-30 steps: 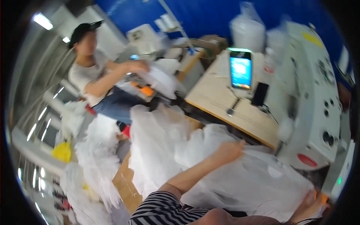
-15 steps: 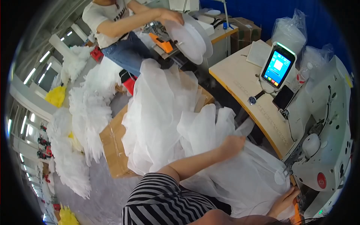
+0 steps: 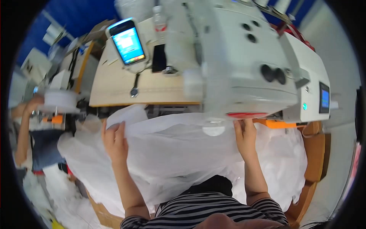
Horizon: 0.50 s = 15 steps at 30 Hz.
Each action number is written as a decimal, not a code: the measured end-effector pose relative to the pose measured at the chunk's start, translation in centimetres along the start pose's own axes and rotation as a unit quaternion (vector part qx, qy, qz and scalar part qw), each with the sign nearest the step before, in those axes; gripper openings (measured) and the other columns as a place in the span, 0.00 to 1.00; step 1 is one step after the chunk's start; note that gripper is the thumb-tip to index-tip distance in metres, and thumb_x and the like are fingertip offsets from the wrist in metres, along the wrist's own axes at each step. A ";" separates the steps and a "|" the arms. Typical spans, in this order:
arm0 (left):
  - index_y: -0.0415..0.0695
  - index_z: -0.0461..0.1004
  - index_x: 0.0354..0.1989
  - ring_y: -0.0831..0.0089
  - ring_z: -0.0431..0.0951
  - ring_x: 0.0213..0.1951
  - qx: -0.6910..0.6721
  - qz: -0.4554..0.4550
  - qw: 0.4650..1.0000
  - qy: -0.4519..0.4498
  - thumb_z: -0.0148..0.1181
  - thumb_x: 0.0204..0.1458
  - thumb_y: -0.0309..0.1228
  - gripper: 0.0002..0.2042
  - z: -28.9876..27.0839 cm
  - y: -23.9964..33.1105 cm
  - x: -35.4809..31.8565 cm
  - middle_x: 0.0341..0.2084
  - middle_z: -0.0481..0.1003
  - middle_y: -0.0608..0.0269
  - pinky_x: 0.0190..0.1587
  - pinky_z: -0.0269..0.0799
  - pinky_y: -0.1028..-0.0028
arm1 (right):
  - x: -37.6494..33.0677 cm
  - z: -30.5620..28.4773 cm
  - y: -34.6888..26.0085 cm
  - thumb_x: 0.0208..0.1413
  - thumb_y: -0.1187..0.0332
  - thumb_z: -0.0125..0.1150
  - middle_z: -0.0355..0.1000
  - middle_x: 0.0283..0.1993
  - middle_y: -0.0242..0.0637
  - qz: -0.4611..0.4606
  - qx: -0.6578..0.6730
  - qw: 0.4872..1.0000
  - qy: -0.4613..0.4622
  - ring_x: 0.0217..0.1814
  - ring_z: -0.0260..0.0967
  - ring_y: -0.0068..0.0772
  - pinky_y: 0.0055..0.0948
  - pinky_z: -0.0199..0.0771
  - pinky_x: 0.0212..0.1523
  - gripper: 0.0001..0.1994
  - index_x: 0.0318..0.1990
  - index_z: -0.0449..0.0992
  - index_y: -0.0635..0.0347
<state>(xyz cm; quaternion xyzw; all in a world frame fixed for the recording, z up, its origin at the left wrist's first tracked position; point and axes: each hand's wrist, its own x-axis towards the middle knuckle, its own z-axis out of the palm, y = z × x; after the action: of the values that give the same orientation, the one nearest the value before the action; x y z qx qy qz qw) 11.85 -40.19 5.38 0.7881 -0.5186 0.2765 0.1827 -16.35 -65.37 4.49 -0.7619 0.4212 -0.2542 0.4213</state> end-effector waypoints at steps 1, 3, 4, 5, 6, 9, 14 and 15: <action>0.40 0.74 0.38 0.57 0.71 0.38 -0.018 0.016 1.000 -0.002 0.47 0.40 0.16 0.16 0.3 0.2 0.1 0.33 0.70 0.55 0.53 0.68 0.57 | 0.1 -0.5 0.4 0.51 0.76 0.58 0.70 0.36 0.46 -0.107 -0.069 0.989 0.075 0.37 0.68 0.43 0.33 0.68 0.39 0.15 0.47 0.66 0.64; 0.40 0.74 0.40 0.59 0.72 0.38 -0.064 -0.063 0.995 -0.049 0.47 0.40 0.15 0.18 0.8 0.8 0.1 0.33 0.70 0.56 0.48 0.69 0.62 | -0.9 -1.6 0.7 0.48 0.75 0.61 0.70 0.32 0.45 -0.193 -0.152 0.957 0.153 0.31 0.69 0.44 0.34 0.70 0.33 0.14 0.43 0.69 0.63; 0.39 0.74 0.41 0.60 0.72 0.39 -0.084 -0.103 0.988 -0.075 0.47 0.40 0.14 0.18 1.1 1.1 0.3 0.33 0.70 0.56 0.45 0.70 0.65 | -1.4 -2.2 0.3 0.48 0.74 0.61 0.70 0.33 0.45 -0.168 -0.145 0.968 0.120 0.33 0.69 0.42 0.33 0.69 0.35 0.12 0.41 0.70 0.63; 0.39 0.74 0.41 0.60 0.72 0.39 -0.098 -0.090 0.988 -0.082 0.47 0.40 0.14 0.18 1.3 1.6 0.6 0.33 0.70 0.56 0.45 0.70 0.65 | -1.9 -2.8 -0.1 0.48 0.74 0.61 0.70 0.33 0.44 -0.143 -0.137 0.976 0.088 0.35 0.69 0.41 0.33 0.69 0.36 0.10 0.39 0.70 0.62; 0.39 0.74 0.41 0.61 0.72 0.38 -0.128 -0.077 0.986 -0.075 0.47 0.40 0.14 0.18 1.7 2.1 1.3 0.33 0.71 0.56 0.43 0.70 0.67 | -2.0 -3.6 0.0 0.48 0.74 0.61 0.70 0.34 0.43 -0.121 -0.127 0.983 0.058 0.37 0.68 0.39 0.32 0.69 0.38 0.09 0.37 0.71 0.62; 0.38 0.74 0.41 0.63 0.73 0.37 -0.193 -0.046 0.978 -0.067 0.48 0.41 0.14 0.17 2.2 3.6 2.6 0.33 0.71 0.56 0.38 0.69 0.71 | -3.4 -6.0 2.3 0.48 0.73 0.61 0.70 0.33 0.42 -0.079 0.101 0.991 0.033 0.35 0.68 0.38 0.32 0.69 0.37 0.07 0.35 0.72 0.61; 0.38 0.73 0.38 0.64 0.74 0.35 -0.408 -0.148 0.857 -0.279 0.49 0.43 0.14 0.14 0.7 7.7 4.0 0.34 0.72 0.56 0.36 0.67 0.76 | -7.0 -8.5 5.8 0.48 0.72 0.60 0.72 0.29 0.38 0.139 0.161 0.963 0.163 0.29 0.69 0.39 0.31 0.68 0.31 0.07 0.36 0.72 0.59; 0.38 0.72 0.36 0.64 0.74 0.34 -0.378 -0.058 0.873 -0.303 0.49 0.44 0.15 0.11 0.5 9.1 4.9 0.34 0.73 0.56 0.35 0.67 0.77 | -6.4 -8.8 6.2 0.48 0.72 0.60 0.72 0.29 0.38 0.138 0.162 0.964 0.160 0.29 0.69 0.39 0.31 0.68 0.31 0.07 0.36 0.72 0.59</action>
<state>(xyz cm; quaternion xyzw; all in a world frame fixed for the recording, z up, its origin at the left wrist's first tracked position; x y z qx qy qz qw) 5.17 -47.60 8.05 0.7327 -0.5670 -0.2041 0.3163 -28.81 -65.39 3.52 -0.5673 0.5374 -0.3773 0.4970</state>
